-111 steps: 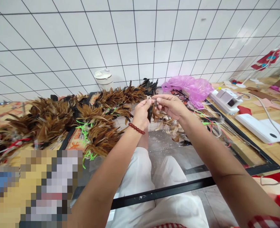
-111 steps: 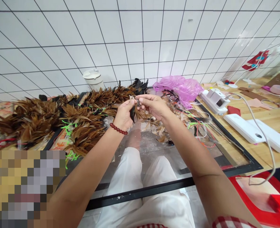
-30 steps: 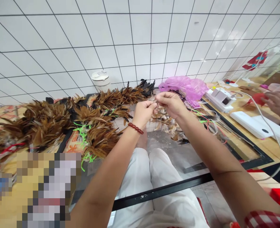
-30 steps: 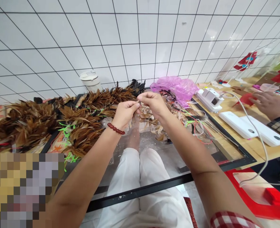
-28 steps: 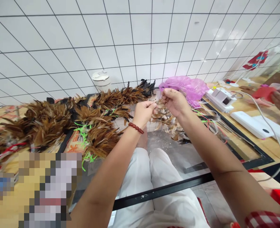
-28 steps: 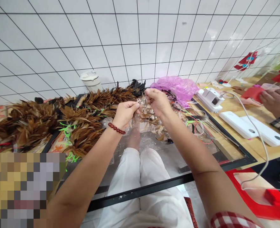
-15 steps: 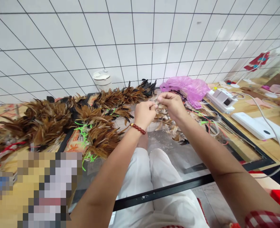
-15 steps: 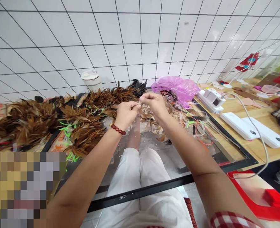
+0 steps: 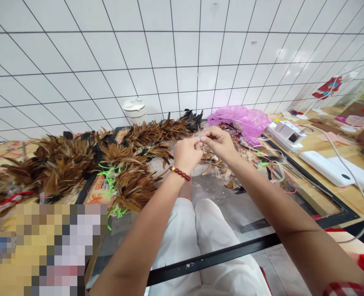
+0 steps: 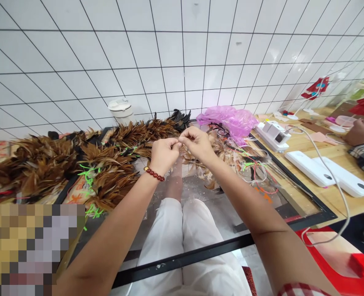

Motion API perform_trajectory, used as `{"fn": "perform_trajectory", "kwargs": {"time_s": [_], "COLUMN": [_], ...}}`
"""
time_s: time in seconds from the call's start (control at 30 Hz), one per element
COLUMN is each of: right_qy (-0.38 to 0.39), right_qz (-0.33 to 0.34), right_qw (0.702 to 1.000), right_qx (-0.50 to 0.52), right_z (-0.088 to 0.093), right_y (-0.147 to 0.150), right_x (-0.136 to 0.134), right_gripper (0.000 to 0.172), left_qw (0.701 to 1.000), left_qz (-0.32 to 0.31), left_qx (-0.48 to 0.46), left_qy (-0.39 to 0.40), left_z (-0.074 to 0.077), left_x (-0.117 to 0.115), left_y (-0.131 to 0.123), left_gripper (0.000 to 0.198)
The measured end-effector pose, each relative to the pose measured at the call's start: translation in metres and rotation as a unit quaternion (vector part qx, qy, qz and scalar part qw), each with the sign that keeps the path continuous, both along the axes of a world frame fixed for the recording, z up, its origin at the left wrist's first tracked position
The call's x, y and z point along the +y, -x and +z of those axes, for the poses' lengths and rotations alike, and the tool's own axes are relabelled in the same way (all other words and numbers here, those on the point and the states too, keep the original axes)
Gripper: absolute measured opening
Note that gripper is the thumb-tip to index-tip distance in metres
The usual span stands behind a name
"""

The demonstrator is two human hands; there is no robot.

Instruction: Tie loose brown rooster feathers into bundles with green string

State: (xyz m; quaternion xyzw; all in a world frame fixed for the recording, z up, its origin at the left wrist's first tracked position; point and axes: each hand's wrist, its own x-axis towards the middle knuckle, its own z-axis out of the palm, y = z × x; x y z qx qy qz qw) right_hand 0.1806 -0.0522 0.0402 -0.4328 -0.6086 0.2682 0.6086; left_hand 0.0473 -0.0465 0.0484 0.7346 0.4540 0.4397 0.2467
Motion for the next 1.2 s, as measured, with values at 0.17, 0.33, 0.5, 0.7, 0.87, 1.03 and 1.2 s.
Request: {"fn": "perform_trajectory", "kwargs": {"time_s": [0.17, 0.33, 0.5, 0.7, 0.87, 1.03, 1.2], "right_qy": [0.125, 0.129, 0.098, 0.079, -0.017, -0.093, -0.055], "right_qz": [0.037, 0.054, 0.061, 0.086, -0.038, 0.013, 0.081], "right_qw": [0.959, 0.955, 0.993, 0.926, 0.968, 0.958, 0.958], "right_qx": [0.251, 0.26, 0.007, -0.359, -0.247, -0.271, -0.269], "right_z": [0.001, 0.007, 0.003, -0.008, -0.031, -0.047, -0.053], "right_y": [-0.019, -0.035, -0.012, -0.027, -0.039, -0.026, -0.021], "right_x": [0.012, 0.013, 0.001, -0.028, -0.046, -0.046, -0.045], "right_gripper": [0.034, 0.034, 0.039, 0.015, 0.059, 0.06, 0.052], "left_qw": [0.999, 0.999, 0.995, 0.949, 0.86, 0.841, 0.857], "left_qz": [-0.003, 0.009, -0.003, -0.083, -0.143, -0.148, -0.15], "left_qx": [-0.035, -0.035, -0.086, -0.268, -0.373, -0.386, -0.365], "left_qy": [0.003, 0.018, 0.042, 0.145, 0.317, 0.348, 0.332], "left_z": [0.002, 0.004, 0.009, 0.019, -0.004, -0.041, -0.058], "left_x": [-0.001, 0.004, 0.004, 0.006, 0.002, -0.014, -0.027], "left_y": [-0.002, 0.003, 0.004, 0.005, -0.003, -0.001, 0.006], "left_gripper": [0.014, 0.02, 0.019, 0.016, 0.012, 0.021, 0.026]}}
